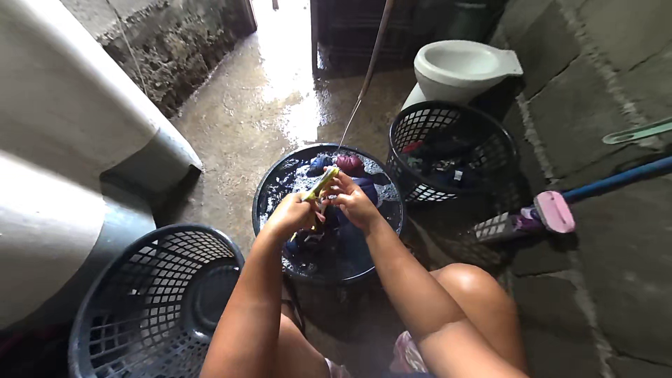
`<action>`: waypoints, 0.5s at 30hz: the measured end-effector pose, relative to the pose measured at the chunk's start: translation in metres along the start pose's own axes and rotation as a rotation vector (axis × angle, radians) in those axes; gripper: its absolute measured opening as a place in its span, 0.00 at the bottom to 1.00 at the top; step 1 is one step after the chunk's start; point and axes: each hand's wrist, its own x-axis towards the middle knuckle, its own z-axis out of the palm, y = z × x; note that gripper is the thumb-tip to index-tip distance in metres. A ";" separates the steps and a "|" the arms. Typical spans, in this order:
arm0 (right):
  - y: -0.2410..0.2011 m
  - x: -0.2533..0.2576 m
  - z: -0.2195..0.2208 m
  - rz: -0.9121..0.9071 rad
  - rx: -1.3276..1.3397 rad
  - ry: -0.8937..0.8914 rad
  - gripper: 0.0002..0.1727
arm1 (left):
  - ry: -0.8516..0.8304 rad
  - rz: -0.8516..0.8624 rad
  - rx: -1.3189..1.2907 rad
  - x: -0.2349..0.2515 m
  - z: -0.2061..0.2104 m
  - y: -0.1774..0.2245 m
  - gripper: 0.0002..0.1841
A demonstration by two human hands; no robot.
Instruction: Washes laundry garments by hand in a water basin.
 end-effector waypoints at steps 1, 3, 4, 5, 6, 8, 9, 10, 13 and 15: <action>0.013 0.000 -0.004 0.022 -0.020 -0.030 0.41 | 0.009 0.066 -0.192 -0.006 -0.005 0.003 0.16; 0.037 -0.004 -0.002 0.118 -0.110 -0.115 0.40 | 0.051 0.198 -0.455 -0.008 -0.016 0.005 0.18; 0.048 -0.007 0.000 0.179 -0.183 -0.157 0.36 | 0.106 0.253 -0.525 -0.006 -0.022 0.006 0.19; 0.058 -0.010 -0.001 0.216 -0.271 -0.194 0.31 | 0.169 0.299 -0.554 -0.006 -0.028 0.007 0.21; 0.069 -0.012 -0.006 0.229 -0.366 -0.235 0.26 | 0.233 0.330 -0.563 -0.007 -0.035 0.007 0.22; 0.076 -0.016 -0.015 0.236 -0.462 -0.264 0.18 | 0.350 0.328 -0.569 -0.012 -0.045 0.009 0.21; 0.073 -0.016 -0.017 0.253 -0.473 -0.247 0.15 | 0.397 0.312 -0.564 -0.013 -0.048 0.009 0.21; 0.065 -0.015 -0.017 0.264 -0.484 -0.230 0.14 | 0.442 0.302 -0.544 -0.013 -0.050 0.007 0.20; 0.029 -0.011 -0.021 0.168 -0.462 -0.190 0.13 | 0.618 0.270 -0.404 -0.010 -0.055 -0.002 0.21; 0.000 -0.011 -0.031 0.001 -0.418 -0.130 0.13 | 0.721 0.285 -0.308 -0.009 -0.065 -0.010 0.26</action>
